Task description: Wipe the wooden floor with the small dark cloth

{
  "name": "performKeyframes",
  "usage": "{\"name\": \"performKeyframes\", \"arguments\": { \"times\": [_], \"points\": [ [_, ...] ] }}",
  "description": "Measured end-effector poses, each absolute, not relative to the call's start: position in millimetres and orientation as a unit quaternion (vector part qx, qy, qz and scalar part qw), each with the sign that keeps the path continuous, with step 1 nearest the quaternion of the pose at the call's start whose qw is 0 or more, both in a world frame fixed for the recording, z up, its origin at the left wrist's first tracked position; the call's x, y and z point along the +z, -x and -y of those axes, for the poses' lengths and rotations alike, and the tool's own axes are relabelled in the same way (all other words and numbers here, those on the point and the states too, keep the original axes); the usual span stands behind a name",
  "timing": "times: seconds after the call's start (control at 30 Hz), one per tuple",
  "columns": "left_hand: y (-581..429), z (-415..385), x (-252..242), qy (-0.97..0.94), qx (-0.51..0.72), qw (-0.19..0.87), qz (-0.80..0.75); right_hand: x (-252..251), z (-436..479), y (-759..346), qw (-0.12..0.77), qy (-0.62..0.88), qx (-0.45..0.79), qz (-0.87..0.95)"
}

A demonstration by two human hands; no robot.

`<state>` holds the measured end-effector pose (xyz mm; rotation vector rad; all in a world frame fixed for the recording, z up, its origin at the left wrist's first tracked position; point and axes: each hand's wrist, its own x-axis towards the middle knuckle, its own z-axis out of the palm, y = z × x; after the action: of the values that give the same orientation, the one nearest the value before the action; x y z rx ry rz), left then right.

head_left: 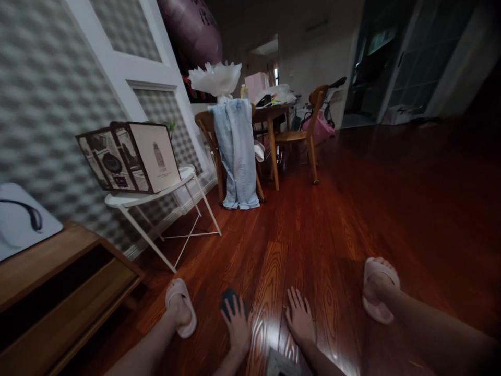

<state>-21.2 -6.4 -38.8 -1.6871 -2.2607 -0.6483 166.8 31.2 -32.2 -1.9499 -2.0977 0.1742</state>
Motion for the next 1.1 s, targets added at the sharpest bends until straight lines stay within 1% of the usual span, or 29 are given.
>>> {"name": "performKeyframes", "arguments": {
  "times": [0.07,0.17,0.23,0.3,0.4,0.47,0.53,0.6,0.7,0.77,0.87,0.97,1.1],
  "points": [
    [9.2,16.8,-41.2,0.654,-0.168,0.066,0.735,-27.3,-29.5,-166.4,0.135,0.673,0.058,0.725],
    [-10.3,19.8,-36.0,0.769,-0.064,-0.045,0.634,-20.2,-27.0,-165.9,0.129,0.674,0.059,0.725],
    [-6.8,11.3,-27.2,0.797,-0.039,-0.082,0.597,-18.8,-26.1,-165.8,0.125,0.674,0.060,0.726],
    [17.7,-1.2,-16.7,0.783,-0.041,-0.080,0.616,-21.2,-26.0,-165.9,0.126,0.673,0.060,0.726],
    [83.5,-13.7,-1.6,0.660,-0.045,-0.017,0.750,-28.4,-27.5,-166.6,0.133,0.672,0.061,0.726],
    [128.8,-12.6,6.4,0.590,-0.043,0.013,0.806,-31.9,-28.6,-166.8,0.136,0.672,0.063,0.725],
    [159.7,-6.2,10.6,0.549,-0.040,0.035,0.834,-32.4,-29.1,-166.8,0.137,0.672,0.063,0.725],
    [168.2,0.3,9.6,0.520,-0.039,0.052,0.852,-30.0,-28.7,-166.6,0.133,0.672,0.062,0.726],
    [139.5,4.7,-0.5,0.502,-0.038,0.065,0.862,-24.5,-27.2,-166.1,0.126,0.671,0.060,0.728],
    [101.5,5.9,-9.4,0.545,-0.039,0.053,0.836,-21.8,-26.1,-165.6,0.128,0.672,0.058,0.727],
    [37.9,11.3,-20.2,0.683,-0.042,-0.013,0.729,-20.1,-24.9,-164.9,0.129,0.673,0.057,0.726],
    [-5.9,17.9,-24.1,0.775,-0.053,-0.060,0.627,-20.4,-24.3,-164.6,0.126,0.674,0.052,0.726],
    [-2.6,8.1,-19.2,0.821,-0.069,-0.102,0.557,-23.0,-24.5,-164.7,0.123,0.675,0.048,0.726]
  ]
}}
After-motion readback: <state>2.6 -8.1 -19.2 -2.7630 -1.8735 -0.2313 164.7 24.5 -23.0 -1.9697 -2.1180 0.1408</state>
